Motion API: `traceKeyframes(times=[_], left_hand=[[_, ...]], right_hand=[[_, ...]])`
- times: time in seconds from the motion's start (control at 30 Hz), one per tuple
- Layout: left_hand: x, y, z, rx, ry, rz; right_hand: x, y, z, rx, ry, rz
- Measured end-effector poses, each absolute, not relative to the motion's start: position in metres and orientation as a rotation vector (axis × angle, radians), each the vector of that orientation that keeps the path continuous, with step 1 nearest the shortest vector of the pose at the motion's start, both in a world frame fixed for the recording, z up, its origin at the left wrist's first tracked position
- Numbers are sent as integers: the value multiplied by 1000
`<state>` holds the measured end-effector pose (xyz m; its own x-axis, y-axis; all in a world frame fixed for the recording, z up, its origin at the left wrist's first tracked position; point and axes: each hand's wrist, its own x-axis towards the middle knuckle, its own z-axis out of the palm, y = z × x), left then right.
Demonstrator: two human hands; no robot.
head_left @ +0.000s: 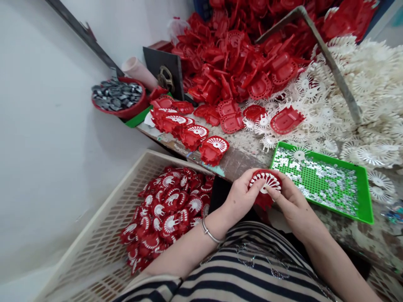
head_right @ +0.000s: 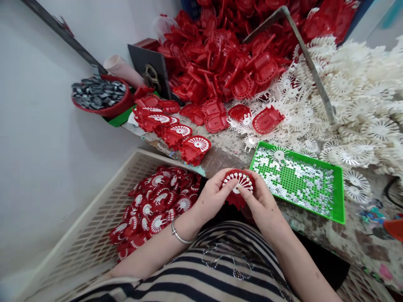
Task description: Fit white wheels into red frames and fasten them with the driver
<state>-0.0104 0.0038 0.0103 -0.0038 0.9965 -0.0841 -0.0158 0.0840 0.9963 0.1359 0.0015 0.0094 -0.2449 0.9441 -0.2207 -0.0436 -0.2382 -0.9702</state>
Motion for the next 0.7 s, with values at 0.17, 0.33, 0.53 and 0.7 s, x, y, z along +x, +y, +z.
traceKeyframes(times=[0.17,0.33,0.53,0.7], left_hand=[[-12,4,12,1250,1220,1122],[-17,2,12,1205,1160,1134],[-20,1,14,1144,1140,1129],[-38,8,18,1102,1140,1142]], right_hand=[[137,-1,5,-1220,-1172,1582],[140,1,2,-1205,-1182,1589],[137,6,6,-1187,-1250,1565],[132,9,4,-1133,-1310,1602]])
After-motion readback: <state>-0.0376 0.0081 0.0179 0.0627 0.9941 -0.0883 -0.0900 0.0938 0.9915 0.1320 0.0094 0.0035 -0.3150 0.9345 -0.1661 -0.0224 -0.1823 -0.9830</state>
